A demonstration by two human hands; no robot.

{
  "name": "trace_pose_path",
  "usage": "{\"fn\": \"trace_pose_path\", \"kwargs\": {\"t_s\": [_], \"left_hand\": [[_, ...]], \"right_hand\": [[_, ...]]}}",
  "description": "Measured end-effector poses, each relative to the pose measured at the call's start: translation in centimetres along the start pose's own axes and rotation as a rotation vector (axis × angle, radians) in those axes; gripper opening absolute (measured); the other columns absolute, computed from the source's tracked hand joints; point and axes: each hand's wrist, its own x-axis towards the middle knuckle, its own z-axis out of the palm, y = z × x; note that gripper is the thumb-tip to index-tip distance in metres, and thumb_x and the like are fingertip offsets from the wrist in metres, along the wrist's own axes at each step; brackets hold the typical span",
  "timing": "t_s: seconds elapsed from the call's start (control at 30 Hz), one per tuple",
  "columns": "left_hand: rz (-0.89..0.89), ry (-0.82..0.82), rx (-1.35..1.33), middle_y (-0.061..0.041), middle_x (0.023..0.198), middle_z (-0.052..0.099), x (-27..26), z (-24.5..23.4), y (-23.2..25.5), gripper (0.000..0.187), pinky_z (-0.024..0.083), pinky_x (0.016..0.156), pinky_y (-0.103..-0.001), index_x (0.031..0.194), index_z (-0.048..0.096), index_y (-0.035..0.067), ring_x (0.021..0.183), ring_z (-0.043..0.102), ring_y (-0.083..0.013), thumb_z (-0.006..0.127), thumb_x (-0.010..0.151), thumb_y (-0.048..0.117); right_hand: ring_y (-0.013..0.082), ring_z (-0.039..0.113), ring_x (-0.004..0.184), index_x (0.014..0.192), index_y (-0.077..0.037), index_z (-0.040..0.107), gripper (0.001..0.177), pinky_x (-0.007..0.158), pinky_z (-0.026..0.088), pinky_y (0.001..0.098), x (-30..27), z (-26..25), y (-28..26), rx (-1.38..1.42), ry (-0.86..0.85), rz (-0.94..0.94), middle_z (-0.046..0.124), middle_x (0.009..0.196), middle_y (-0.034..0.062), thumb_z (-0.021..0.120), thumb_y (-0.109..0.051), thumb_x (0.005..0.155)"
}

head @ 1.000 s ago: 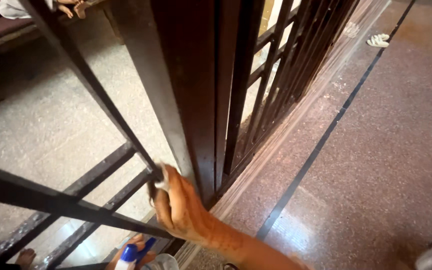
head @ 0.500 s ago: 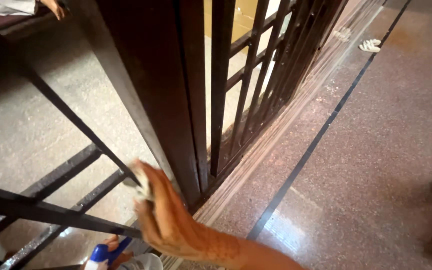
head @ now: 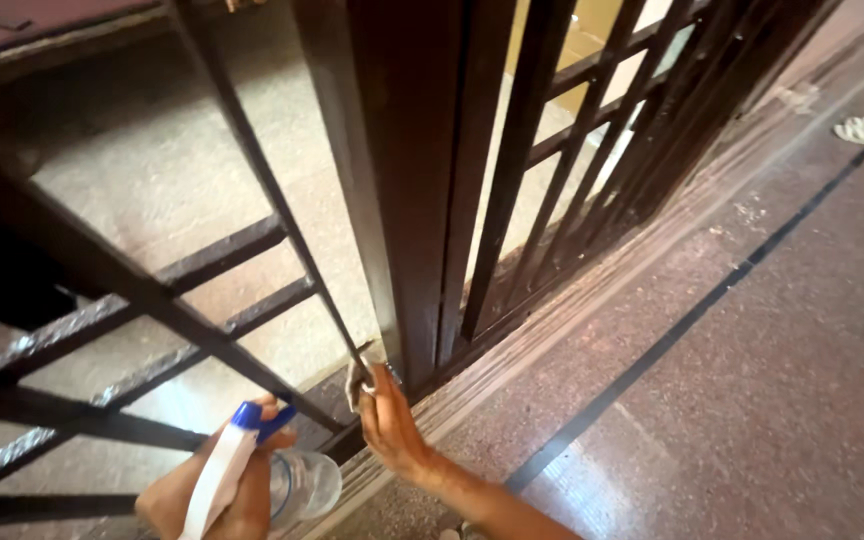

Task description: The person sprays a cleaning solution onto a metal gate and wipes the bars with a cloth. They systematically clean the lower sections of the gate, moving from left to right while holding the spray bottle in one hand and the cloth in the other.

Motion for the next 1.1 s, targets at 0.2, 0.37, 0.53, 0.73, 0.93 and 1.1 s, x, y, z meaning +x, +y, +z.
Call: {"fn": "trace_pose_path", "kwargs": {"t_s": [0.2,0.37,0.53,0.73,0.93,1.1], "left_hand": [[0.095,0.071,0.085,-0.014,0.093,0.079,0.4,1.0,1.7,0.027,0.062,0.065,-0.026,0.111,0.074,-0.005,0.078,0.08,-0.0182,0.066,0.085,-0.006],[0.103,0.108,0.034,-0.012,0.088,0.08,0.3,1.2,1.8,0.031,0.059,0.061,-0.024,0.111,0.075,-0.002,0.075,0.08,-0.0155,0.061,0.084,-0.005],[0.032,0.115,0.161,-0.007,0.072,0.081,0.4,0.7,1.9,0.033,0.05,0.049,-0.022,0.108,0.08,0.003,0.055,0.072,-0.011,0.063,0.08,-0.002],[0.111,0.112,0.088,-0.005,0.076,0.079,0.3,0.6,1.8,0.032,0.054,0.054,-0.02,0.111,0.077,0.004,0.067,0.077,-0.0081,0.064,0.082,-0.001],[0.141,0.132,0.147,-0.003,0.072,0.078,-0.2,0.3,1.6,0.032,0.054,0.056,-0.022,0.106,0.079,0.007,0.059,0.073,-0.0083,0.061,0.08,0.002],[0.14,0.134,0.168,-0.003,0.07,0.077,-0.4,0.1,1.7,0.027,0.053,0.054,-0.024,0.101,0.079,0.008,0.057,0.072,-0.0093,0.064,0.079,0.006]], "right_hand": [[0.0233,0.057,0.115,0.16,0.002,0.028,0.05,0.095,0.054,0.0376,0.7,0.4,-9.9,0.084,0.133,-0.172,0.052,0.137,0.0202,0.035,-0.02,0.115],[0.0141,0.058,0.087,0.161,0.001,0.024,0.052,0.072,0.054,0.0266,7.8,-2.4,-19.4,0.084,0.094,-0.485,0.057,0.122,0.015,0.041,-0.005,0.113],[0.0188,0.063,0.09,0.146,0.003,0.037,0.036,0.073,0.056,0.0319,7.8,-1.0,-15.7,0.094,0.12,-0.51,0.058,0.107,0.0126,0.04,0.003,0.11],[0.0239,0.064,0.081,0.131,0.002,0.049,0.028,0.073,0.053,0.037,3.0,-0.3,-3.5,-0.06,0.048,-0.148,0.064,0.092,0.0133,0.042,-0.001,0.104],[0.0294,0.068,0.092,0.139,0.004,0.047,0.038,0.081,0.054,0.0406,-1.2,-0.5,2.4,-0.127,-0.02,0.008,0.066,0.106,0.0179,0.05,-0.008,0.103],[0.0309,0.072,0.105,0.139,0.0,0.054,0.041,0.09,0.056,0.0393,-2.0,-3.1,0.2,-0.155,-0.089,-0.066,0.072,0.115,0.0199,0.049,-0.006,0.098]]}}
